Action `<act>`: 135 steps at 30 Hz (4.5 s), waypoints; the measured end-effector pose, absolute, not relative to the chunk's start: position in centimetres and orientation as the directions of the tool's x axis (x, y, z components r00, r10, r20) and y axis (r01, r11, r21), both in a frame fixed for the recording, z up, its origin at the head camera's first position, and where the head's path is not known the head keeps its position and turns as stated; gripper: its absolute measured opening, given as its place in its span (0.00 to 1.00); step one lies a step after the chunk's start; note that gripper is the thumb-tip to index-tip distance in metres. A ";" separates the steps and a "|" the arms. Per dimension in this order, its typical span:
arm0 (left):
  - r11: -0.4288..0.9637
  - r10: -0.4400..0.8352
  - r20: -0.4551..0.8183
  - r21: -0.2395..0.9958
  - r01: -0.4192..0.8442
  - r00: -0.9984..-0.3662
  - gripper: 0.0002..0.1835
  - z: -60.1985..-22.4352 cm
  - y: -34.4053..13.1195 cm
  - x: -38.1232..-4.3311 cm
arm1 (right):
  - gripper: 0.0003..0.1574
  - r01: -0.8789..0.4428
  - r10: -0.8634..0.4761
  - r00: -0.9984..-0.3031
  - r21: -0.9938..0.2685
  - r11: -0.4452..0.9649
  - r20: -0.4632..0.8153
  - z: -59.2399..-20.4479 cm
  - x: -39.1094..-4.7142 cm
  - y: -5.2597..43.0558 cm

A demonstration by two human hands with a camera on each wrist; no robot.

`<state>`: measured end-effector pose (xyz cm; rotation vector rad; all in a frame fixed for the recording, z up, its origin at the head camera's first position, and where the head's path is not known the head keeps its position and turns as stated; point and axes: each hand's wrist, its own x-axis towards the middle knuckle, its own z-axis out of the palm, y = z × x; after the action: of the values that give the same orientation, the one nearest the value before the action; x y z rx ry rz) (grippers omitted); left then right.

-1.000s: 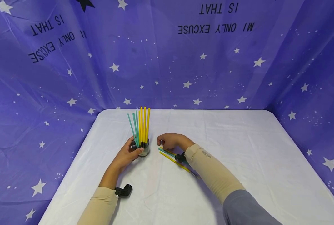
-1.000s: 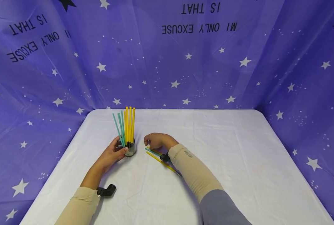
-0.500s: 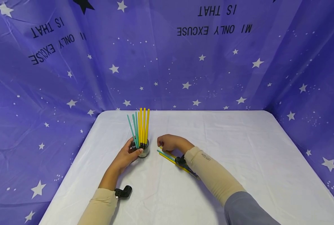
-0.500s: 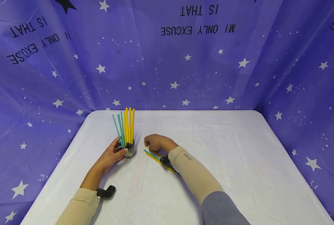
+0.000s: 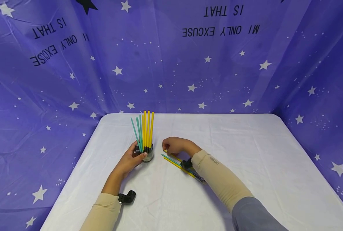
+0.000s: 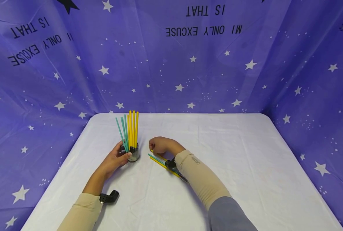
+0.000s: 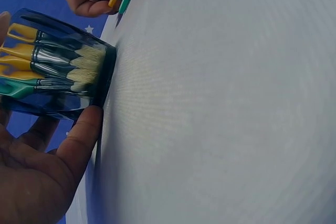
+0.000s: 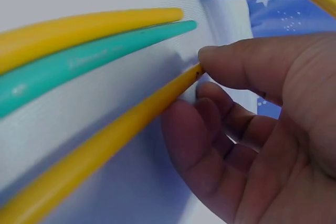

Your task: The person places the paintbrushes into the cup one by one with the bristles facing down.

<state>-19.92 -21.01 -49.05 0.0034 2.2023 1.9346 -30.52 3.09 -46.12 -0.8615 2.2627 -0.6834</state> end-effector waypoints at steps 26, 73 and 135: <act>0.143 0.136 -0.157 0.980 -0.138 -0.978 0.45 -48.8 -20.8 -19.8 | 0.10 -0.339 -0.745 -0.611 -0.761 0.554 -0.269 -42.0 -30.7 4.8; 0.140 0.129 -0.168 0.979 -0.149 -0.977 0.45 -48.6 -20.9 -19.9 | 0.10 -0.399 -0.245 -0.884 -0.916 -0.048 0.398 -35.3 -30.1 1.1; 0.147 0.128 -0.154 0.980 -0.135 -0.980 0.42 -48.9 -20.8 -20.0 | 0.22 -0.255 -0.574 -0.818 -0.914 0.316 0.030 -46.3 -29.9 2.0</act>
<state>-20.05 -20.75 -48.91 -0.0074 2.2179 1.9302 -29.90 1.97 -46.25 -0.7469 2.2861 -1.5029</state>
